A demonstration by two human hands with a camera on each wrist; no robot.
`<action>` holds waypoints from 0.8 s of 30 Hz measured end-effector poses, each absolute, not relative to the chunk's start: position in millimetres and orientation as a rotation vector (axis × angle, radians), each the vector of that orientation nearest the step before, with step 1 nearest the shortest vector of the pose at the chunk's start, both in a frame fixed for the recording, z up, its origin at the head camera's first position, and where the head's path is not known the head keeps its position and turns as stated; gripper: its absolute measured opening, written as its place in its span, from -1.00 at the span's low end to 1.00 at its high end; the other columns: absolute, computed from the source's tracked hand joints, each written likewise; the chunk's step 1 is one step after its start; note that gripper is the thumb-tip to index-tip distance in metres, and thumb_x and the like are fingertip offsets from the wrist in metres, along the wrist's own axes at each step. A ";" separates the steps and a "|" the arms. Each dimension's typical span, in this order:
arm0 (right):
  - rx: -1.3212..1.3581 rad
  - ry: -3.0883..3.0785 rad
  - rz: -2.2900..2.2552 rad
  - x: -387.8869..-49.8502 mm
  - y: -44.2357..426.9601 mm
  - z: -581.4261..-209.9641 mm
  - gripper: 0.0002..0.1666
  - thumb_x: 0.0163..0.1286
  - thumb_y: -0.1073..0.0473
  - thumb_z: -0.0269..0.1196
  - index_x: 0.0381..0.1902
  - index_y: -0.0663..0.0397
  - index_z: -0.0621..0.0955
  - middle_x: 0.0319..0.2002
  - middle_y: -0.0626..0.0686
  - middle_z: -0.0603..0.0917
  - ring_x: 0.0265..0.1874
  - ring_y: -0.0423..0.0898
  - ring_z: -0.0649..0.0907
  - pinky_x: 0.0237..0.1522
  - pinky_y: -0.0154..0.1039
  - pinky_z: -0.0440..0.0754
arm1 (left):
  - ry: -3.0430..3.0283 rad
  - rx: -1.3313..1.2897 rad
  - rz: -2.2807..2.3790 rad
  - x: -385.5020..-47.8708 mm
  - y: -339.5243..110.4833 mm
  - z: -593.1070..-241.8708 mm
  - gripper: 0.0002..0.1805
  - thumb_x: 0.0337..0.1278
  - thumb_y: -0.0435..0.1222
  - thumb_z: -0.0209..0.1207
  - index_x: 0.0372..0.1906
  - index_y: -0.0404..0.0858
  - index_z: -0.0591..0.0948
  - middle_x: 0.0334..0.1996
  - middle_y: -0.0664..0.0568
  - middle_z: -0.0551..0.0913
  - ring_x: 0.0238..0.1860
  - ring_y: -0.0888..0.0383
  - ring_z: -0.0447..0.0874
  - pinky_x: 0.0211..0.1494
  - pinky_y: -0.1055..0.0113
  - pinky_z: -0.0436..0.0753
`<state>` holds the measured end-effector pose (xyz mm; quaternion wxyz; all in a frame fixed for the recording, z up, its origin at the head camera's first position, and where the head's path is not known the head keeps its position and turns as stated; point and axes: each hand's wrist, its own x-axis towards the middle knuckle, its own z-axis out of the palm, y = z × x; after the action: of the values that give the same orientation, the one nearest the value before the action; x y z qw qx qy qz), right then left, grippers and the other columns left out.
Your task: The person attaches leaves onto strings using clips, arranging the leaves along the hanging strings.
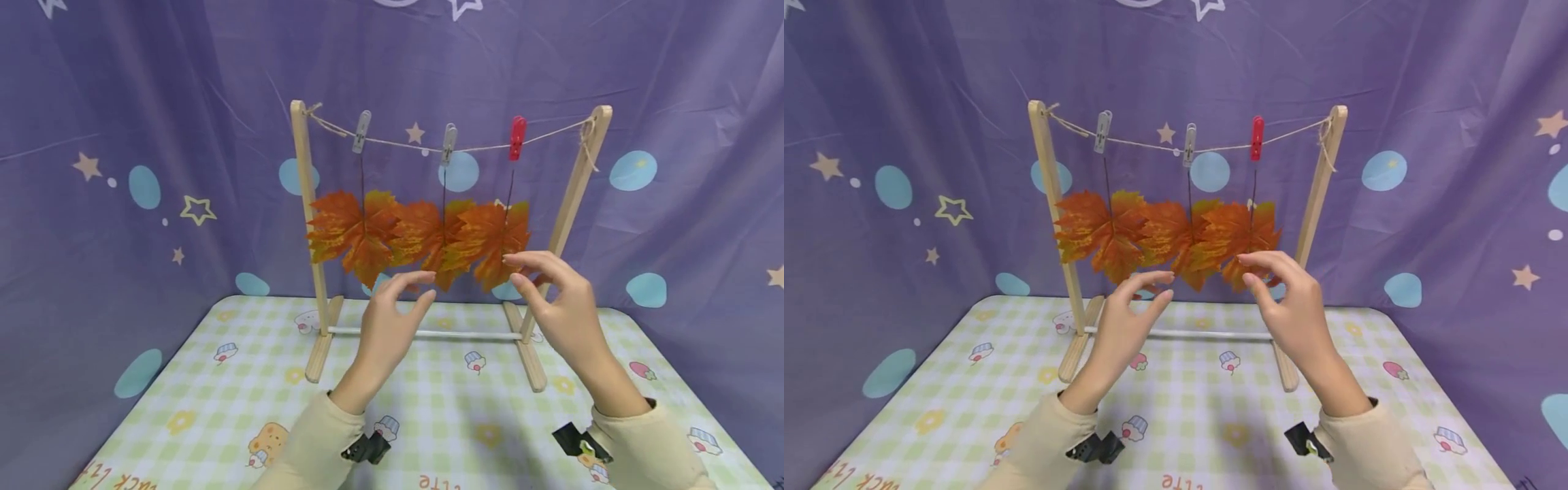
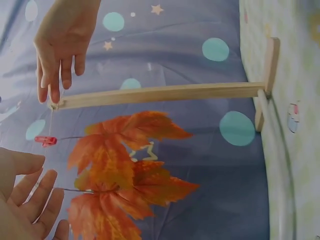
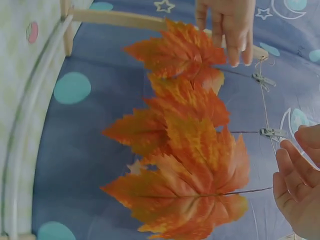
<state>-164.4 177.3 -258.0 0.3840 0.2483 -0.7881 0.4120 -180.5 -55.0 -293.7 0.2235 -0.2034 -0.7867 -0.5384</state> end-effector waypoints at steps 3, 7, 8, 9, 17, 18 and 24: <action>0.631 -1.996 1.075 -156.5 173.6 -271.4 -0.60 0.25 0.53 0.30 0.01 0.14 0.71 -0.09 0.07 0.70 -0.22 -0.27 0.56 -0.21 -0.48 0.45 | -2.171 -0.528 -1.407 -174.5 -58.6 -303.7 -0.71 0.27 -0.20 0.30 0.07 -0.02 0.68 -0.04 0.30 0.67 0.01 0.22 0.55 0.02 0.10 0.52; 0.624 -1.976 1.104 -149.0 169.0 -287.4 -0.59 0.23 0.55 0.30 0.00 0.16 0.71 -0.09 0.09 0.69 -0.23 -0.27 0.57 -0.20 -0.48 0.45 | -2.164 -0.517 -1.267 -168.6 -66.6 -314.9 -0.72 0.24 -0.22 0.32 0.05 -0.03 0.69 -0.07 0.27 0.69 -0.06 0.22 0.56 -0.10 0.15 0.53; 0.619 -1.971 1.111 -147.8 167.9 -291.0 -0.60 0.23 0.55 0.30 -0.01 0.16 0.71 -0.10 0.09 0.69 -0.23 -0.27 0.57 -0.19 -0.48 0.45 | -2.167 -0.514 -1.239 -167.8 -69.3 -317.5 -0.72 0.24 -0.21 0.32 0.05 -0.03 0.70 -0.07 0.27 0.69 -0.07 0.22 0.57 -0.12 0.17 0.54; 0.614 -1.965 1.119 -146.7 167.0 -294.4 -0.60 0.24 0.55 0.30 -0.01 0.15 0.71 -0.11 0.09 0.70 -0.23 -0.26 0.57 -0.18 -0.47 0.45 | -2.173 -0.510 -1.216 -167.3 -72.2 -319.9 -0.72 0.23 -0.20 0.33 0.05 -0.03 0.70 -0.07 0.27 0.69 -0.08 0.23 0.58 -0.14 0.18 0.54; 0.554 -1.937 1.269 -139.7 161.5 -318.6 -0.69 0.29 0.54 0.25 -0.04 0.26 0.69 -0.12 0.06 0.71 -0.23 -0.24 0.58 -0.17 -0.47 0.48 | -2.256 -0.435 -1.171 -166.0 -96.8 -338.6 -0.68 0.22 -0.19 0.34 0.08 0.00 0.68 -0.03 0.26 0.67 -0.04 0.20 0.57 -0.11 0.19 0.55; 0.547 -1.936 1.293 -139.0 161.3 -321.0 -0.69 0.30 0.54 0.24 -0.03 0.27 0.69 -0.12 0.06 0.71 -0.23 -0.24 0.58 -0.16 -0.47 0.48 | -2.262 -0.431 -1.167 -165.2 -98.8 -340.2 -0.68 0.22 -0.19 0.34 0.08 0.00 0.68 -0.02 0.26 0.67 -0.03 0.20 0.57 -0.09 0.17 0.55; 0.474 -1.959 1.374 -136.7 161.0 -330.6 -0.68 0.34 0.52 0.22 0.01 0.23 0.68 -0.10 0.01 0.71 -0.20 -0.24 0.59 -0.10 -0.48 0.49 | -2.275 -0.449 -1.114 -162.1 -107.0 -345.9 -0.65 0.23 -0.20 0.34 0.11 -0.07 0.67 0.02 0.18 0.67 0.09 0.12 0.57 0.10 0.05 0.52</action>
<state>-136.7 161.0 -330.6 0.3439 0.1825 -0.7541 0.5289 -162.1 -107.0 -345.9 0.2809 -0.1674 -0.8488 -0.4156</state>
